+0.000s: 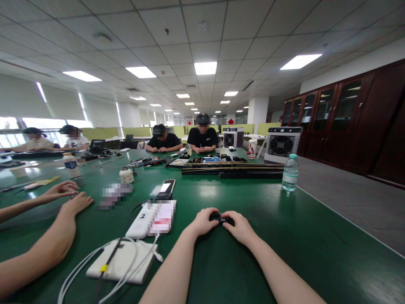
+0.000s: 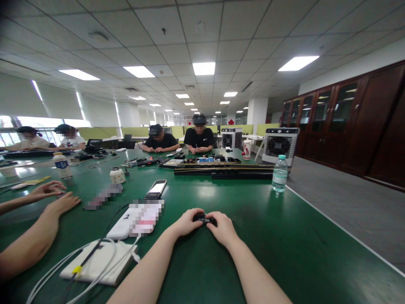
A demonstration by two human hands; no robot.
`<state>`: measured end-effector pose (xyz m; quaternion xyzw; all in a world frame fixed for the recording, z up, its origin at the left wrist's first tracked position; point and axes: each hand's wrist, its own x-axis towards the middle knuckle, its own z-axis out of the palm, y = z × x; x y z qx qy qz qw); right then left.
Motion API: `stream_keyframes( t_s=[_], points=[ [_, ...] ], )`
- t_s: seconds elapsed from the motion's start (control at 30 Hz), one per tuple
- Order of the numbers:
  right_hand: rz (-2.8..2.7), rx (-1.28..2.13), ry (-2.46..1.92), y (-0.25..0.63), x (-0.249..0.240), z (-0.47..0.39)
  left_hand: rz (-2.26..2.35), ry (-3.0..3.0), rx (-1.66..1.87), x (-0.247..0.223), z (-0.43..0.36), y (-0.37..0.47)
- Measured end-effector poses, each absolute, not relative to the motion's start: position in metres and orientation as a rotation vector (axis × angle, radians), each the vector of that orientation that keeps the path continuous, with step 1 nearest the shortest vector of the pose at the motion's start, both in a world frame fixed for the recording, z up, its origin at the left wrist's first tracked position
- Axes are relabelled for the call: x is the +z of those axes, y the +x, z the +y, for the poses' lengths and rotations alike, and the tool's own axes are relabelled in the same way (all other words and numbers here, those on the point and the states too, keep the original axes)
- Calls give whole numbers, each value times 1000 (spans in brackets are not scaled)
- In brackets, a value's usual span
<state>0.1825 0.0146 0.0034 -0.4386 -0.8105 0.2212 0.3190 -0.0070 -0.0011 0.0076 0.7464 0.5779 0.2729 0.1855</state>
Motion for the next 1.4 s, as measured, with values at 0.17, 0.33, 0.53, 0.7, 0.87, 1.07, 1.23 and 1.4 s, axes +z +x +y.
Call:
stream_keyframes(
  t_s=[0.17, 0.33, 0.53, 0.7, 0.87, 1.07, 1.23, 1.4],
  points=[
    [-2092, 597, -1130, 183, 1, 16, 1644, 2104, 774, 6, -1, -7],
    [-2075, 616, -1092, 183, -1, 18, 1647, 2123, 780, 5, 1, -7],
    [-2068, 610, -1117, 183, -3, 20, 1640, 2133, 772, 6, 1, -7],
    [-2071, 612, -1121, 183, -3, 20, 1643, 2122, 769, 9, -1, -7],
    [-2077, 612, -1107, 184, -1, 18, 1650, 2123, 762, 8, -2, -7],
    [-2064, 586, -1191, 184, 0, 17, 1656, 2096, 760, 8, -1, -7],
    [-2064, 587, -1219, 184, 1, 16, 1662, 2089, 757, 7, -1, -8],
    [-2060, 593, -1217, 184, -1, 17, 1667, 2044, 770, 7, -2, -8]
  ],
)
